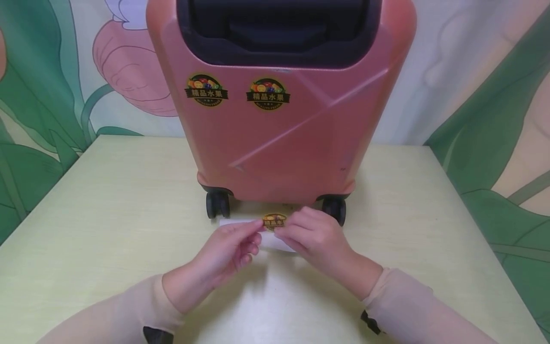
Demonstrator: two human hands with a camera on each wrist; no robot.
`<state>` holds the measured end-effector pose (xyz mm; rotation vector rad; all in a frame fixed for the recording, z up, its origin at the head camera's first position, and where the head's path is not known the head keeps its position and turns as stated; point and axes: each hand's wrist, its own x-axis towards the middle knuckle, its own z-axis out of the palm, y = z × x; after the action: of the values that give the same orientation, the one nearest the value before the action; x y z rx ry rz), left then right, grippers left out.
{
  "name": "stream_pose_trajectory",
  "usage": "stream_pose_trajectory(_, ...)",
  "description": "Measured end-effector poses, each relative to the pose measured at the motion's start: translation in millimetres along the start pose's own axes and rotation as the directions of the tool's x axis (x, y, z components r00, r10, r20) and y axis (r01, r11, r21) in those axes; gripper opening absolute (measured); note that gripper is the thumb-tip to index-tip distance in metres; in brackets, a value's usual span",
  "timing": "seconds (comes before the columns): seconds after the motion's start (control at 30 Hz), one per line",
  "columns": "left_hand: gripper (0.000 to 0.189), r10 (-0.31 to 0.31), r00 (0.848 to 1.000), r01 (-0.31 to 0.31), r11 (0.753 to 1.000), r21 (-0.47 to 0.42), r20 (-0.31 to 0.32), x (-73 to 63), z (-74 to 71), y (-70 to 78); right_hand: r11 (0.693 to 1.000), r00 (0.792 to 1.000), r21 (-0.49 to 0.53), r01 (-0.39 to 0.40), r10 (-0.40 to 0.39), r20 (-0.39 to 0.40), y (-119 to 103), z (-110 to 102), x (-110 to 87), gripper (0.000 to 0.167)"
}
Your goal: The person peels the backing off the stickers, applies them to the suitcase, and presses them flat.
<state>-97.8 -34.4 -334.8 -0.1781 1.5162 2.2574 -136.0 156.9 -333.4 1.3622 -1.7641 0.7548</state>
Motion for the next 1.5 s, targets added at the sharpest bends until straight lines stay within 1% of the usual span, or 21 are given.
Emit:
stream_pose_trajectory(0.13,0.016,0.089,0.995,-0.085,0.992,0.088,-0.040,2.8,-2.5,3.7,0.999,0.998,0.000,-0.039,0.039,0.039,0.2,-0.7,2.8,0.023)
stream_pose_trajectory(0.2,0.015,0.142,0.988,-0.132,0.981,0.141,-0.067,4.2,-4.8,6.1,0.993,0.992,0.023,-0.118,0.117,0.049,0.2,-2.1,3.7,0.024)
stream_pose_trajectory(0.27,0.017,0.189,0.978,-0.171,0.967,0.186,-0.086,5.6,-7.6,8.3,0.965,0.966,0.067,-0.254,0.251,0.053,0.7,-4.0,4.2,0.019)
stream_pose_trajectory(0.3,0.018,0.206,0.975,-0.184,0.962,0.203,-0.089,6.4,-9.0,9.3,0.933,0.937,0.093,-0.349,0.344,0.064,0.9,-5.1,4.4,0.016)
stream_pose_trajectory(0.33,0.020,0.221,0.971,-0.197,0.956,0.219,-0.088,6.8,-10.2,10.4,0.884,0.892,0.121,-0.451,0.444,0.083,1.3,-6.4,4.6,0.013)
stream_pose_trajectory(0.37,0.021,0.232,0.969,-0.207,0.950,0.233,-0.086,7.1,-11.2,11.4,0.821,0.834,0.148,-0.552,0.540,0.111,1.6,-7.6,5.3,0.013)
stream_pose_trajectory(0.43,0.021,0.251,0.965,-0.225,0.940,0.258,-0.075,7.6,-12.8,12.9,0.659,0.688,0.196,-0.726,0.697,0.202,2.6,-9.3,7.5,0.018)
stream_pose_trajectory(0.5,0.021,0.270,0.961,-0.243,0.928,0.282,-0.060,7.3,-13.7,14.5,0.489,0.537,0.222,-0.843,0.790,0.298,3.5,-10.3,10.2,0.022)
stream_pose_trajectory(0.53,0.021,0.282,0.958,-0.255,0.920,0.299,-0.052,7.1,-14.1,15.3,0.421,0.480,0.235,-0.876,0.812,0.332,4.0,-10.4,11.5,0.023)
stream_pose_trajectory(0.57,0.021,0.293,0.955,-0.265,0.911,0.317,-0.043,7.1,-14.6,15.7,0.369,0.438,0.246,-0.896,0.825,0.358,4.4,-10.6,12.8,0.024)
stream_pose_trajectory(0.6,0.021,0.303,0.953,-0.275,0.901,0.334,-0.032,7.2,-15.0,16.1,0.331,0.408,0.256,-0.908,0.834,0.371,4.8,-10.6,13.9,0.024)
stream_pose_trajectory(0.63,0.021,0.314,0.949,-0.288,0.889,0.355,-0.019,7.1,-15.4,16.6,0.308,0.392,0.265,-0.914,0.840,0.375,5.1,-10.5,14.7,0.023)
stream_pose_trajectory(0.67,0.021,0.327,0.945,-0.302,0.876,0.376,-0.005,7.1,-15.9,16.9,0.301,0.385,0.266,-0.916,0.844,0.373,5.4,-10.5,15.2,0.021)
stream_pose_trajectory(0.77,0.019,0.376,0.926,-0.352,0.826,0.440,0.035,7.3,-17.6,18.0,0.309,0.385,0.251,-0.917,0.847,0.366,5.9,-10.5,16.4,0.017)
stream_pose_trajectory(0.83,0.017,0.413,0.909,-0.387,0.792,0.472,0.053,7.2,-18.8,19.6,0.329,0.399,0.241,-0.913,0.842,0.363,6.4,-10.3,17.4,0.015)
stream_pose_trajectory(0.9,0.015,0.453,0.889,-0.423,0.758,0.497,0.066,7.5,-19.9,22.0,0.366,0.428,0.230,-0.902,0.832,0.354,6.5,-10.3,19.1,0.014)
stream_pose_trajectory(1.0,0.013,0.498,0.864,-0.462,0.722,0.515,0.078,9.0,-21.6,26.1,0.444,0.487,0.199,-0.873,0.811,0.325,5.9,-10.8,23.4,0.010)
stream_pose_trajectory(1.13,0.013,0.529,0.844,-0.488,0.692,0.532,0.085,10.3,-23.4,31.6,0.525,0.549,0.161,-0.836,0.782,0.295,4.4,-11.8,30.6,0.006)
stream_pose_trajectory(1.23,0.014,0.549,0.831,-0.498,0.662,0.561,0.089,9.8,-24.4,35.7,0.555,0.578,0.161,-0.816,0.769,0.273,4.8,-11.5,35.8,0.005)
stream_pose_trajectory(1.37,0.014,0.596,0.797,-0.529,0.617,0.582,0.093,7.9,-25.4,42.3,0.590,0.614,0.170,-0.789,0.751,0.242,6.2,-10.7,43.5,0.003)
stream_pose_trajectory(1.5,0.013,0.650,0.757,-0.562,0.589,0.581,0.073,3.4,-26.4,50.1,0.673,0.695,0.175,-0.719,0.690,0.200,6.2,-11.3,56.5,0.004)
